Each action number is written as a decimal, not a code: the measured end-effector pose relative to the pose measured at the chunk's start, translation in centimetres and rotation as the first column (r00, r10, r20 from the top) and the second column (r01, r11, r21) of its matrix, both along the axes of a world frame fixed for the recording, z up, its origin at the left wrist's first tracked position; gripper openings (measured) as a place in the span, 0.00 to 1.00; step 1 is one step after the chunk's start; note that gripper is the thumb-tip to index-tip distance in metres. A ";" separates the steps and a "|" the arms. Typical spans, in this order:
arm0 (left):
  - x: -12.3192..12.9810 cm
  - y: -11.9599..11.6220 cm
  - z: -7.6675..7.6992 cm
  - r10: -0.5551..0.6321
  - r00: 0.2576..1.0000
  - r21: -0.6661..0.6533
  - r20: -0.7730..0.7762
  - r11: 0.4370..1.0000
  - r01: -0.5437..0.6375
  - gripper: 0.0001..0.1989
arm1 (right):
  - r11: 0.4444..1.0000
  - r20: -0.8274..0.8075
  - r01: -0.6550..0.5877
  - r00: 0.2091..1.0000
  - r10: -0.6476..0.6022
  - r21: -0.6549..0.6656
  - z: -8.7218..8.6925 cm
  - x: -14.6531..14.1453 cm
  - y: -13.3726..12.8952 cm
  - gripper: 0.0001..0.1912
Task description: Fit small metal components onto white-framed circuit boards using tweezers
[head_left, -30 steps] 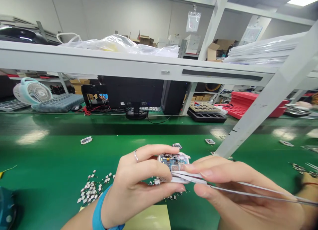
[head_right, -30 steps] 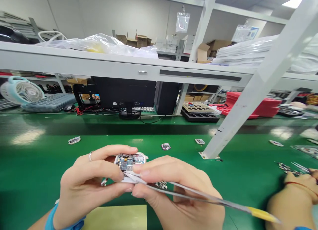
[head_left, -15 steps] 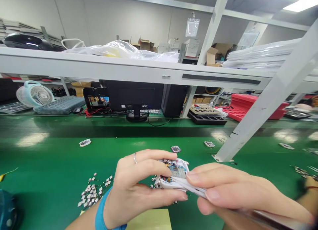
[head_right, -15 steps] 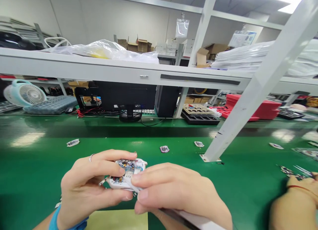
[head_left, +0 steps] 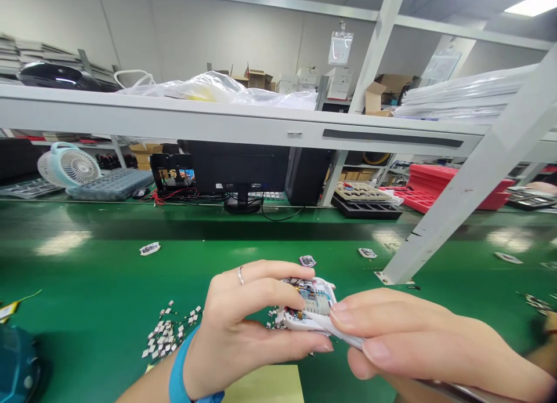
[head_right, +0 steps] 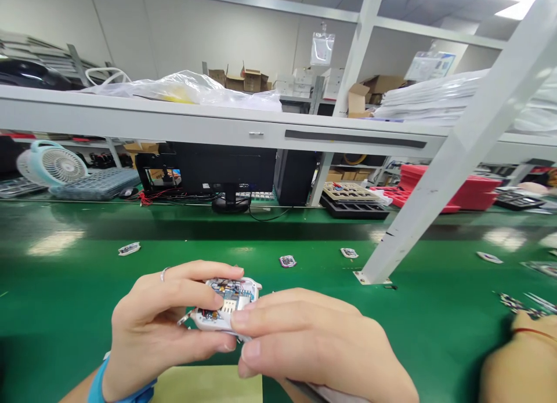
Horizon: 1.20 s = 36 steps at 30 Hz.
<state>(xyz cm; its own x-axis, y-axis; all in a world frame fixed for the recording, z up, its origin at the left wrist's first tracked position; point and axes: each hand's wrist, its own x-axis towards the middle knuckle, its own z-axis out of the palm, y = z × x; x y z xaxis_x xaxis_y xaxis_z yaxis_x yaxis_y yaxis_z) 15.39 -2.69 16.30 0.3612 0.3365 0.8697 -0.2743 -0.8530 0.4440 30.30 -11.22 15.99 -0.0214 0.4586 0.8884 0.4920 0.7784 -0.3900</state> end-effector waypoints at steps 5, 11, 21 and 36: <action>0.0 0.0 -0.1 -0.012 1.000 -0.021 0.002 1.000 0.012 0.13 | 0.999 -0.048 0.013 0.999 -0.016 -0.050 0.1 -0.3 -0.1 0.08; -0.3 0.0 -0.3 -0.014 1.000 -0.073 -0.023 0.997 0.012 0.15 | 0.999 -0.152 -0.039 0.988 0.034 -0.030 0.3 -0.8 0.1 0.07; -0.3 0.1 -0.5 0.008 0.999 -0.037 -0.035 0.999 -0.009 0.16 | 0.987 -0.181 0.027 0.982 -0.057 -0.161 1.0 -1.1 -0.6 0.06; -0.1 -0.2 -0.8 0.067 0.998 0.004 -0.008 0.998 -0.067 0.13 | 0.995 -0.187 0.033 0.981 -0.050 -0.094 0.7 -1.4 -0.3 0.05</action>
<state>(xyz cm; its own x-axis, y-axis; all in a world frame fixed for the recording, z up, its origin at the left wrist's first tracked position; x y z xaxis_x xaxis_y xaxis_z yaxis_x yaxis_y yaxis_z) 15.32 -2.92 15.46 0.3448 0.3566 0.8683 -0.2131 -0.8711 0.4424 28.87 -11.51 16.68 0.1637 0.5339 0.8295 0.4341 0.7161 -0.5466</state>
